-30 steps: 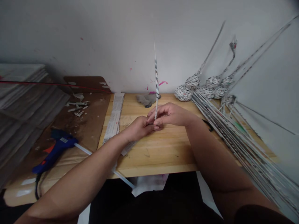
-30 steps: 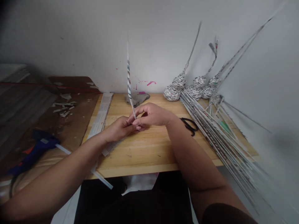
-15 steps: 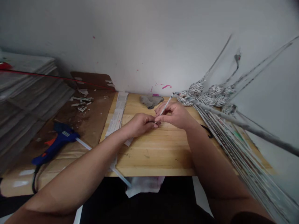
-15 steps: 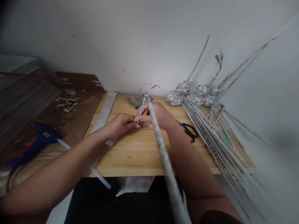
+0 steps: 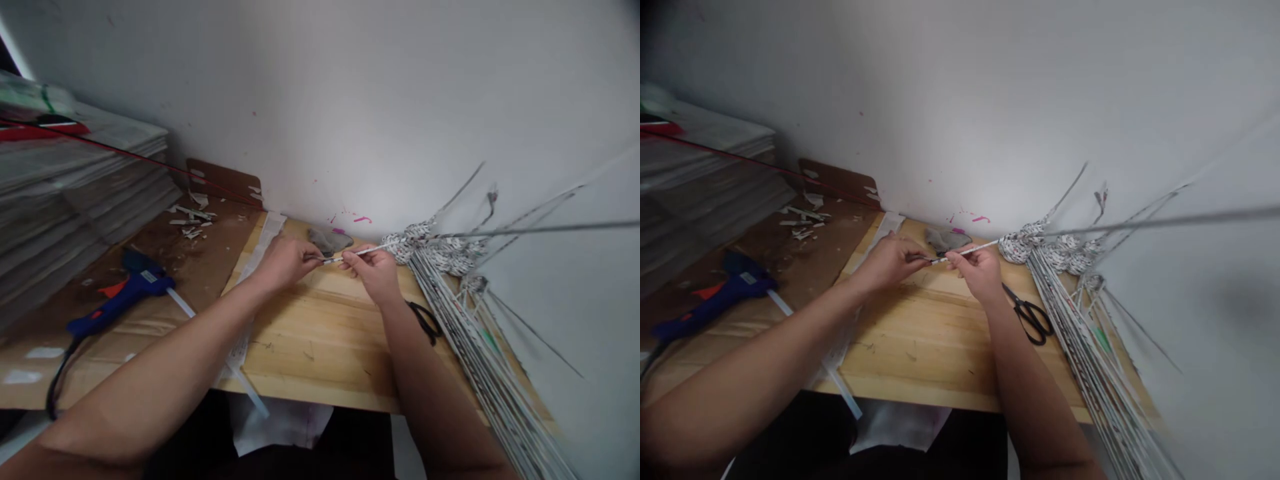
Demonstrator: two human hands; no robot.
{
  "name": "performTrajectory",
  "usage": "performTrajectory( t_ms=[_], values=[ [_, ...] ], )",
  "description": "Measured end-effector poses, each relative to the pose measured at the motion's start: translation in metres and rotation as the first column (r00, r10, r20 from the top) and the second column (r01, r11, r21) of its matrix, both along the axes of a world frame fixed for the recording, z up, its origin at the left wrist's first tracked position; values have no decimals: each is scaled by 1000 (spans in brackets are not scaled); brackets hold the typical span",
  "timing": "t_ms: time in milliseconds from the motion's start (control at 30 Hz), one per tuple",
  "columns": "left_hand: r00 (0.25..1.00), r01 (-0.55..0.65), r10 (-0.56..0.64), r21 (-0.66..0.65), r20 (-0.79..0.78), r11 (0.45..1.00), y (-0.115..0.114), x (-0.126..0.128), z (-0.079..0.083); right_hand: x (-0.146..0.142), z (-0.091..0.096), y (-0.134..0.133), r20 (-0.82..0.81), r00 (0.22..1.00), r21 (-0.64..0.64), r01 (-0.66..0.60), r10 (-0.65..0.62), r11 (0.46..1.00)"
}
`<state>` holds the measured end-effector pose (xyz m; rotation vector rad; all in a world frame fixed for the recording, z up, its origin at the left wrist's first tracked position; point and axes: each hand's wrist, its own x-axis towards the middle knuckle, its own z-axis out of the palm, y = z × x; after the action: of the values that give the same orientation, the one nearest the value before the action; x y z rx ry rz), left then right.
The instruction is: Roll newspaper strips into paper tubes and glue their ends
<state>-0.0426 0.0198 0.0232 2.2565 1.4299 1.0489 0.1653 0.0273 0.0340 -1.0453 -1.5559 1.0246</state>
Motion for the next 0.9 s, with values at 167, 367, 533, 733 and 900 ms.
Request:
performTrajectory(
  t_ms=[167,367,533,733,900],
  values=[
    [996,-15,13,24,92,1000,2,-3,3,-6,-12,1,-73,997,-36,-27,25,999],
    [995,31,-33,22,92,999,-4,2,5,-16,-20,-4,-86,995,-26,-61,59,998],
    [758,-166,187,-92,624,982,-2,2,11,-20,-17,-1,-337,936,-72,78,-98,994],
    [193,376,478,-514,857,771,-5,17,3,-28,-17,-1,-562,800,-139,158,-209,978],
    [221,547,381,-438,898,714,-16,34,-8,-45,-24,-13,-596,781,-188,91,-188,978]
  ],
)
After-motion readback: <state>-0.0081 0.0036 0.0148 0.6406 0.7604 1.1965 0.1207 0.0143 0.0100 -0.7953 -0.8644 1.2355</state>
